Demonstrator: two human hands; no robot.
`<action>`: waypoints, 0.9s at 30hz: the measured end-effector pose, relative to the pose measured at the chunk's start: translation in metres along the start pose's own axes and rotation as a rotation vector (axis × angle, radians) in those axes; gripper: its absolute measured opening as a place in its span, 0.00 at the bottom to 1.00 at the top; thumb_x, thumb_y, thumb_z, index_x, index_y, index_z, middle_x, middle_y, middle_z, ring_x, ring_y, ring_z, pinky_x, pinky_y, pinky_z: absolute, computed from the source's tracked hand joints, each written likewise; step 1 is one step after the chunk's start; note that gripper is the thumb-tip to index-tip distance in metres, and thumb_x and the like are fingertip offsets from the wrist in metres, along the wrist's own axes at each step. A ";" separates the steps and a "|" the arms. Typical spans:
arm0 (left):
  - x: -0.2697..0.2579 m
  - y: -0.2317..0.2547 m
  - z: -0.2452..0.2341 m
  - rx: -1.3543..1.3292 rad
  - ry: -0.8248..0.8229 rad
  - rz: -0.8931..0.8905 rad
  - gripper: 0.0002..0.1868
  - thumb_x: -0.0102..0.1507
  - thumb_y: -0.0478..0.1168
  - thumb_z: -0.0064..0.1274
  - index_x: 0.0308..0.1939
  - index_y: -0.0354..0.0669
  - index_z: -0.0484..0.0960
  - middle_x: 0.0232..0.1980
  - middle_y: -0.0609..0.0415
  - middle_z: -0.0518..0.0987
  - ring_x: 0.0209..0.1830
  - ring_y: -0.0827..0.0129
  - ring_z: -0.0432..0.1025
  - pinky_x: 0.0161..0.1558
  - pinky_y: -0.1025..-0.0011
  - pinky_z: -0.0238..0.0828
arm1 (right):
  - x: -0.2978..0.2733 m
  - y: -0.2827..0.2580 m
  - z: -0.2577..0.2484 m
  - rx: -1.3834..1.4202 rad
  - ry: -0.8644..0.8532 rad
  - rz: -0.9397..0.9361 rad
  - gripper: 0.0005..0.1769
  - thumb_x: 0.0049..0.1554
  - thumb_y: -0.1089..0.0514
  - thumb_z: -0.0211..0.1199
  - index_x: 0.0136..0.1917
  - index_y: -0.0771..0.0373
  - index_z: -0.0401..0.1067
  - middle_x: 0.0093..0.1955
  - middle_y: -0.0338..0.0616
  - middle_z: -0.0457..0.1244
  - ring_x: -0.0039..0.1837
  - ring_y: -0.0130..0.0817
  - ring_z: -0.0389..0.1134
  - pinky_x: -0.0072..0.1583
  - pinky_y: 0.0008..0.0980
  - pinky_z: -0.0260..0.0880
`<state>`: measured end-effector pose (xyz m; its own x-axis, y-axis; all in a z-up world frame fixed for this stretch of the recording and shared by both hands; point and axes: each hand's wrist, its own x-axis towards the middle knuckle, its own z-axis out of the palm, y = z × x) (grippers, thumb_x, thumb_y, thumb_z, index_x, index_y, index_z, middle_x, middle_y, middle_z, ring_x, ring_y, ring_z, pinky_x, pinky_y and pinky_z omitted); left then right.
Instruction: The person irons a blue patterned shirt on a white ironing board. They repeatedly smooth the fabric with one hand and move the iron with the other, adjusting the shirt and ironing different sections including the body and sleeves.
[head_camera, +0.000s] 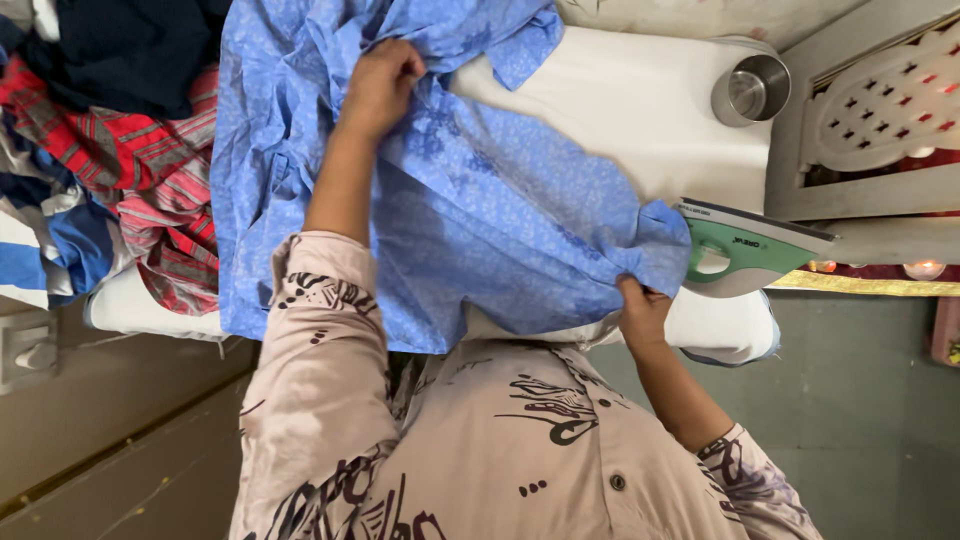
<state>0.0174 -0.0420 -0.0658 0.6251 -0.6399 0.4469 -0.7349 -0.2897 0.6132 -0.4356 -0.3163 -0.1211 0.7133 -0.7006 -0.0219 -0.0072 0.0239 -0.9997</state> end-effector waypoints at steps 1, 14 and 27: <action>-0.004 0.001 -0.010 -0.012 -0.020 -0.033 0.08 0.59 0.24 0.59 0.40 0.37 0.82 0.43 0.45 0.81 0.48 0.50 0.76 0.51 0.61 0.72 | 0.000 -0.002 0.002 0.014 0.001 -0.018 0.13 0.53 0.64 0.63 0.53 0.65 0.75 0.52 0.37 0.69 0.54 0.28 0.69 0.58 0.30 0.69; -0.012 0.022 -0.008 0.334 -0.193 0.161 0.13 0.48 0.35 0.69 0.36 0.46 0.85 0.48 0.54 0.76 0.56 0.56 0.71 0.55 0.60 0.70 | -0.006 -0.026 0.016 -0.042 0.028 -0.072 0.09 0.55 0.65 0.62 0.50 0.68 0.75 0.48 0.38 0.68 0.50 0.28 0.67 0.55 0.29 0.67; 0.025 0.073 -0.068 -0.176 0.021 0.259 0.09 0.64 0.28 0.59 0.41 0.37 0.74 0.52 0.47 0.82 0.55 0.56 0.78 0.58 0.64 0.75 | 0.001 -0.020 0.020 0.151 0.277 0.116 0.11 0.59 0.68 0.73 0.44 0.66 0.69 0.41 0.38 0.62 0.42 0.23 0.60 0.47 0.26 0.61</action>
<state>-0.0024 -0.0308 0.0340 0.4294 -0.6613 0.6150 -0.8147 0.0102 0.5798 -0.4213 -0.3031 -0.1011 0.4962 -0.8536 -0.1587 0.0410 0.2057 -0.9778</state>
